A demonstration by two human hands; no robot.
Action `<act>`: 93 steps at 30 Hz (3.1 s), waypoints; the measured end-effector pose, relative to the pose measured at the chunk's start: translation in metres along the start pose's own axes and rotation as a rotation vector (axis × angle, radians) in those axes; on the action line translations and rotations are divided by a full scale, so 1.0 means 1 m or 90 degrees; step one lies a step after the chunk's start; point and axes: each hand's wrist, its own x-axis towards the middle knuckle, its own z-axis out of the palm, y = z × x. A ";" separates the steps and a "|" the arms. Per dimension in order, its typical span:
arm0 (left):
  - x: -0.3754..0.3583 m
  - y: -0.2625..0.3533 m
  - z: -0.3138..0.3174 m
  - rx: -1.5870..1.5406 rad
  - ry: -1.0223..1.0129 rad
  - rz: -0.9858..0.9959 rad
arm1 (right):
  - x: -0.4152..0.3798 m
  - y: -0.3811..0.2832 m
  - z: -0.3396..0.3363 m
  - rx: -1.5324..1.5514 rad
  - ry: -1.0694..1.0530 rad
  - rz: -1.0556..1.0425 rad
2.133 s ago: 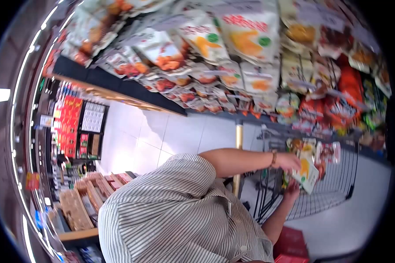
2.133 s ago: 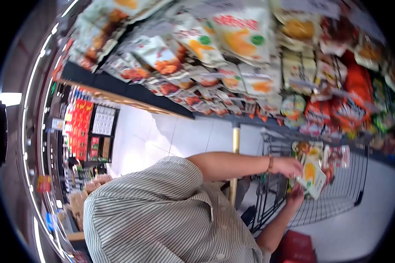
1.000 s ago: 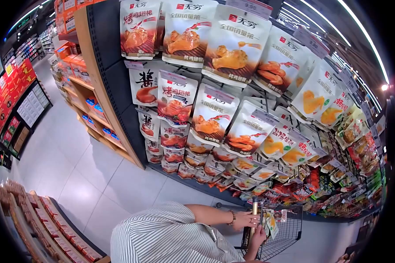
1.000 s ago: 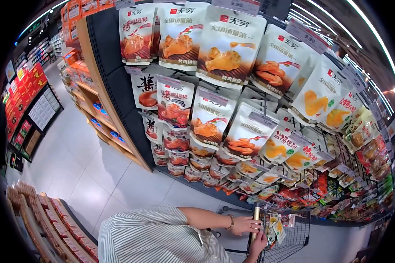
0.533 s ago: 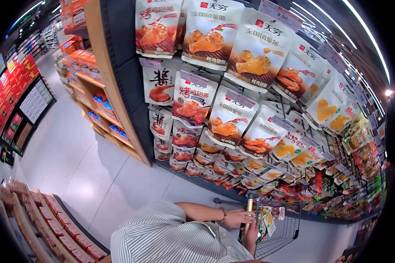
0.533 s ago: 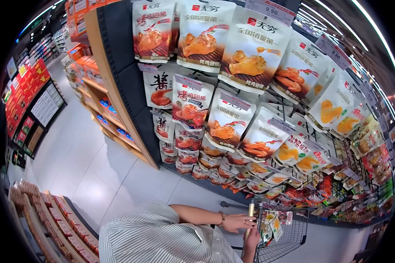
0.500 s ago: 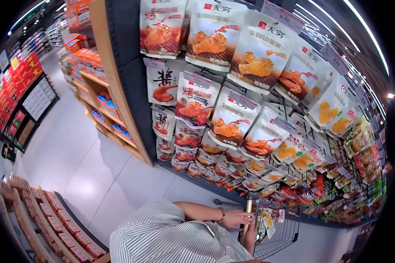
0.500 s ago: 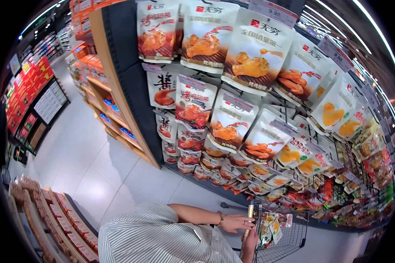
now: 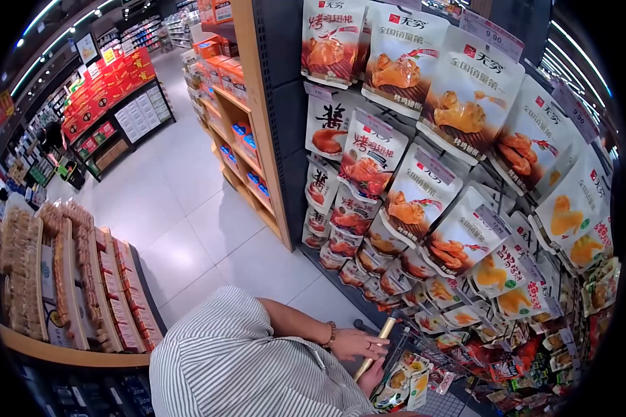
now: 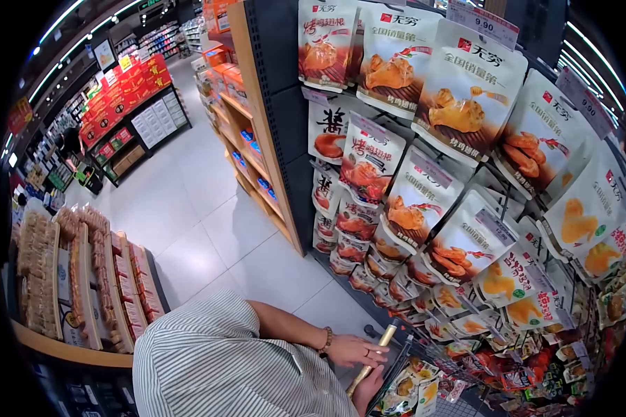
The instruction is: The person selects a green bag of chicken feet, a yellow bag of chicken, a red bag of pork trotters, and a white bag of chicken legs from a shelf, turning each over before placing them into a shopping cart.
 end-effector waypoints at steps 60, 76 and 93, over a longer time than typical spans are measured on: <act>-0.236 -0.095 -0.480 0.235 0.939 -0.153 | -0.039 -0.063 0.279 -0.458 0.219 -0.483; -0.208 -0.120 -0.557 0.024 0.947 -0.313 | 0.028 -0.117 0.282 -0.209 0.157 -0.684; -0.228 -0.121 -0.565 -0.296 0.829 -0.107 | 0.035 -0.153 0.338 -0.148 0.110 -0.720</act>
